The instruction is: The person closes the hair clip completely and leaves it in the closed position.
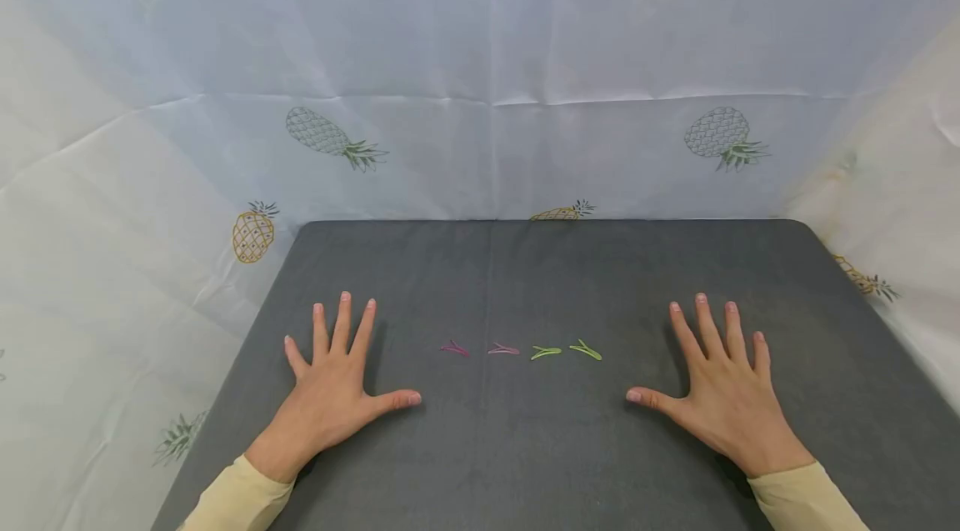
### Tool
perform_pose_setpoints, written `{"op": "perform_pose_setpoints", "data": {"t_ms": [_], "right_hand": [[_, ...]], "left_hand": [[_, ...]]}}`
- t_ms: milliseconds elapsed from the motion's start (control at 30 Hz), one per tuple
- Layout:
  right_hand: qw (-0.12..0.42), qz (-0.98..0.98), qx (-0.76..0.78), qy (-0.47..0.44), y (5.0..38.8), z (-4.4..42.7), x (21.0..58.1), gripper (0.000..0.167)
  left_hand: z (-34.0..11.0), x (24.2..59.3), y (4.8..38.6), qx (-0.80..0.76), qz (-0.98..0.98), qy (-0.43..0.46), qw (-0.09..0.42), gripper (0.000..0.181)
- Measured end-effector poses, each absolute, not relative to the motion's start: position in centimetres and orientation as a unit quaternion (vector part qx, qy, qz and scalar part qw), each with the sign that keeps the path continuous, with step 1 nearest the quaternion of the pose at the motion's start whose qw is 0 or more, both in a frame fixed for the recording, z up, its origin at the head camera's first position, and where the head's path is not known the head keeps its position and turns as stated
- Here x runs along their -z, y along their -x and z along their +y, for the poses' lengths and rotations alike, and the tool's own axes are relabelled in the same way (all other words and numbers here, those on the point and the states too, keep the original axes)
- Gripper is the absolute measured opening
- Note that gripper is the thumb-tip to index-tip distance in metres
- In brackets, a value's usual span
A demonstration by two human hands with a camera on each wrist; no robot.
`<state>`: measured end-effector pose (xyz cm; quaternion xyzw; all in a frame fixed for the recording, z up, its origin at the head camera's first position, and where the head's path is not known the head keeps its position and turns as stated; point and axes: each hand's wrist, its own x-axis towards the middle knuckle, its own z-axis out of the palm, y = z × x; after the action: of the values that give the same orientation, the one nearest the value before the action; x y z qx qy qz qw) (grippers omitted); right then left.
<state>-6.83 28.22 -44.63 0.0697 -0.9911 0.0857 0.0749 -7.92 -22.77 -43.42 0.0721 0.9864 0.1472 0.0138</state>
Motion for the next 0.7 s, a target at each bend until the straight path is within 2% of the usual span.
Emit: {"op": "perform_pose_setpoints", "data": {"t_ms": [433, 700], "right_hand": [[0.069, -0.989, -0.078, -0.104, 7.8, 26.1, 43.9, 0.129], [0.066, -0.983, -0.076, -0.154, 9.2, 22.4, 43.1, 0.125]], "left_hand": [[-21.5, 43.3, 8.1, -0.152, 0.985, -0.084, 0.007, 0.135], [-20.2, 43.1, 8.6, -0.172, 0.978, -0.121, 0.003, 0.121]]}}
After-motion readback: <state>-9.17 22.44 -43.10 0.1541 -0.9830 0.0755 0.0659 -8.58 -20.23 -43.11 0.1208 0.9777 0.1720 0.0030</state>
